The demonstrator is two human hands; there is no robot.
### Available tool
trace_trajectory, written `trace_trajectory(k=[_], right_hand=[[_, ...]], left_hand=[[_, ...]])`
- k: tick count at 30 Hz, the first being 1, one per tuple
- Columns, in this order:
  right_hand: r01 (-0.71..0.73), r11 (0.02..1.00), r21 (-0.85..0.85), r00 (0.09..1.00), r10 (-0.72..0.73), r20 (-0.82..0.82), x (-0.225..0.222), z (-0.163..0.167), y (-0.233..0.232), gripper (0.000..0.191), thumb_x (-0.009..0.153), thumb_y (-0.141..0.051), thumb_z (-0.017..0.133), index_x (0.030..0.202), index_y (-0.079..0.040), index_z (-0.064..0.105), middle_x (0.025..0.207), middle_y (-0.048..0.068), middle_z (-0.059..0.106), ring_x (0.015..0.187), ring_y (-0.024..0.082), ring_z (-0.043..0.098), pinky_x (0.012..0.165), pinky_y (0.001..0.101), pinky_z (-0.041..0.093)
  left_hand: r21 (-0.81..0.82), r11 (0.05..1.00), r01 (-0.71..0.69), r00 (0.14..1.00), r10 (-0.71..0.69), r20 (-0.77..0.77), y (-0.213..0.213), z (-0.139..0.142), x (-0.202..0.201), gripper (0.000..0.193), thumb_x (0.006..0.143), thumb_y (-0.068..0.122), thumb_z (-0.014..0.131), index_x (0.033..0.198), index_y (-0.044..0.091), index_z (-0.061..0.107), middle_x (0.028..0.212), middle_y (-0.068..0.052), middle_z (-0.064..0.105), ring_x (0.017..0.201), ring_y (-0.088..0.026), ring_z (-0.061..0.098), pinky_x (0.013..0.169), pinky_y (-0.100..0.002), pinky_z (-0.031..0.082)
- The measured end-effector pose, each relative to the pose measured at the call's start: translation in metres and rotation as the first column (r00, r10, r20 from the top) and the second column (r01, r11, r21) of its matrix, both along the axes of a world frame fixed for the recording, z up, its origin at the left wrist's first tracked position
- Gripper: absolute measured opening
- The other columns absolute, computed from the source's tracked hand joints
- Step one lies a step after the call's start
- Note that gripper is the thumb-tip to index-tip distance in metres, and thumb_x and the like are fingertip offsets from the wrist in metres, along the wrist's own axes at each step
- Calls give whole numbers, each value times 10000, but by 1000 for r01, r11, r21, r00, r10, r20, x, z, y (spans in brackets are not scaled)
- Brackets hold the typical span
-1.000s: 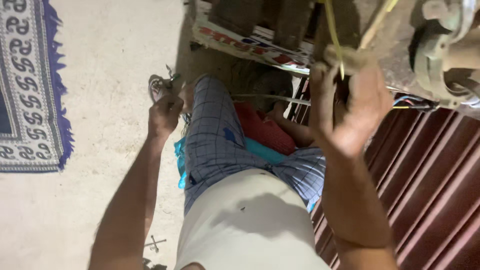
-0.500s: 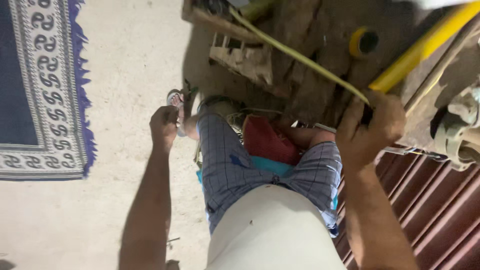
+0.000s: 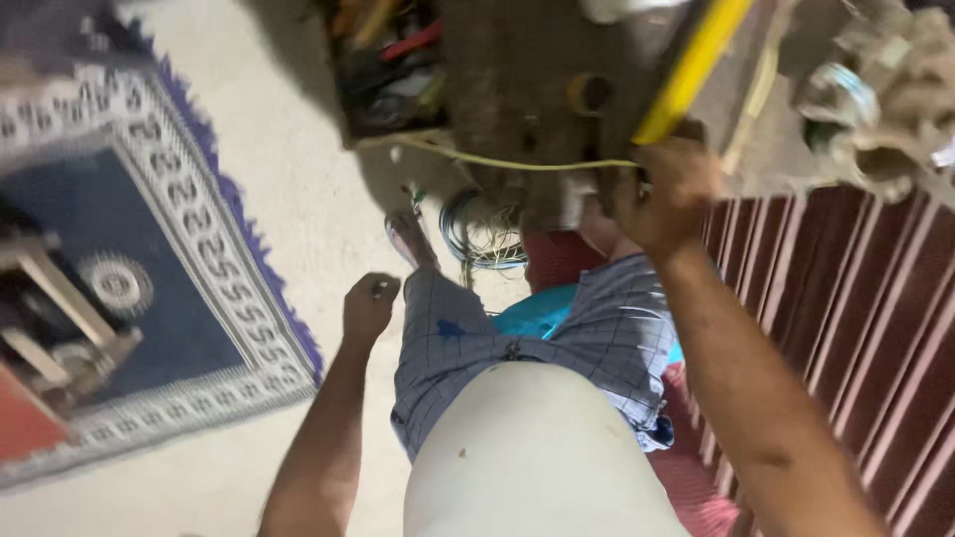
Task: The person works on a cylindrical electrical motor stator, using a screwdriver to adjust internal wires and tying yellow string around wire bundles. They also use pliers to cut the string and manipulate the wiring inside the stator.
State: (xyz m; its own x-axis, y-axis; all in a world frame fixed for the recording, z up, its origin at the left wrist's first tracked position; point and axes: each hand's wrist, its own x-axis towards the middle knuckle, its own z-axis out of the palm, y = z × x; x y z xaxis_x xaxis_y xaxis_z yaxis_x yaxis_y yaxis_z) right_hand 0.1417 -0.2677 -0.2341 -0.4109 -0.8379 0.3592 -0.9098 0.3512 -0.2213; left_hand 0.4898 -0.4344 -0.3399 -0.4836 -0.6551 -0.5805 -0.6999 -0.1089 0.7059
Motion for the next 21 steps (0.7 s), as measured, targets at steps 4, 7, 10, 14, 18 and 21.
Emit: trace_trajectory(k=[4, 7, 10, 14, 18, 21], right_hand=[[25, 997, -69, 998, -29, -52, -1, -2, 0, 178, 874, -188, 791, 997, -87, 710, 911, 132, 658, 861, 338, 642, 787, 472, 495], [-3, 996, -94, 1000, 1, -30, -3, 1, 4, 198, 901, -201, 789, 1027, -89, 685, 945, 112, 660, 877, 312, 636, 812, 449, 489], [-32, 997, -73, 999, 32, 7, -6, 6, 9, 222, 863, -214, 813, 991, -90, 681, 870, 90, 628, 804, 296, 602, 762, 437, 450], [-6, 988, -156, 1000, 4, -16, -3, 14, 13, 239, 871, -230, 793, 1015, -100, 654, 902, 64, 614, 836, 261, 592, 779, 422, 434], [-41, 981, -190, 999, 41, 0, -4, 16, 13, 221, 894, -226, 790, 991, -94, 642, 865, 63, 598, 836, 265, 600, 766, 418, 438], [-44, 980, -194, 995, 27, -92, -10, 13, 15, 218, 874, -186, 749, 1054, -99, 662, 895, 45, 612, 859, 243, 620, 769, 413, 447]], left_hand=[[-79, 983, 164, 985, -159, 64, -7, 11, -15, 274, 918, 338, 733, 967, 68, 747, 864, -124, 757, 771, -256, 732, 694, -387, 551], [-54, 973, 225, 967, -216, 133, -5, 18, -27, 295, 905, 351, 754, 1000, 73, 739, 820, -146, 746, 735, -271, 728, 685, -391, 552], [-112, 937, 332, 943, -324, 79, 9, 24, -38, 285, 902, 332, 740, 1013, 70, 732, 825, -136, 742, 711, -278, 719, 665, -396, 555], [-90, 865, 493, 867, -482, 126, 38, 24, -49, 284, 911, 334, 727, 1030, 77, 736, 815, -141, 749, 712, -300, 723, 663, -412, 550], [-85, 795, 601, 794, -582, 176, 60, 23, -54, 299, 897, 338, 740, 1039, 75, 736, 826, -158, 747, 717, -327, 721, 666, -431, 553], [-180, 739, 650, 760, -634, 144, 69, 21, -48, 313, 879, 341, 757, 1041, 74, 743, 836, -167, 747, 746, -336, 724, 677, -434, 560]])
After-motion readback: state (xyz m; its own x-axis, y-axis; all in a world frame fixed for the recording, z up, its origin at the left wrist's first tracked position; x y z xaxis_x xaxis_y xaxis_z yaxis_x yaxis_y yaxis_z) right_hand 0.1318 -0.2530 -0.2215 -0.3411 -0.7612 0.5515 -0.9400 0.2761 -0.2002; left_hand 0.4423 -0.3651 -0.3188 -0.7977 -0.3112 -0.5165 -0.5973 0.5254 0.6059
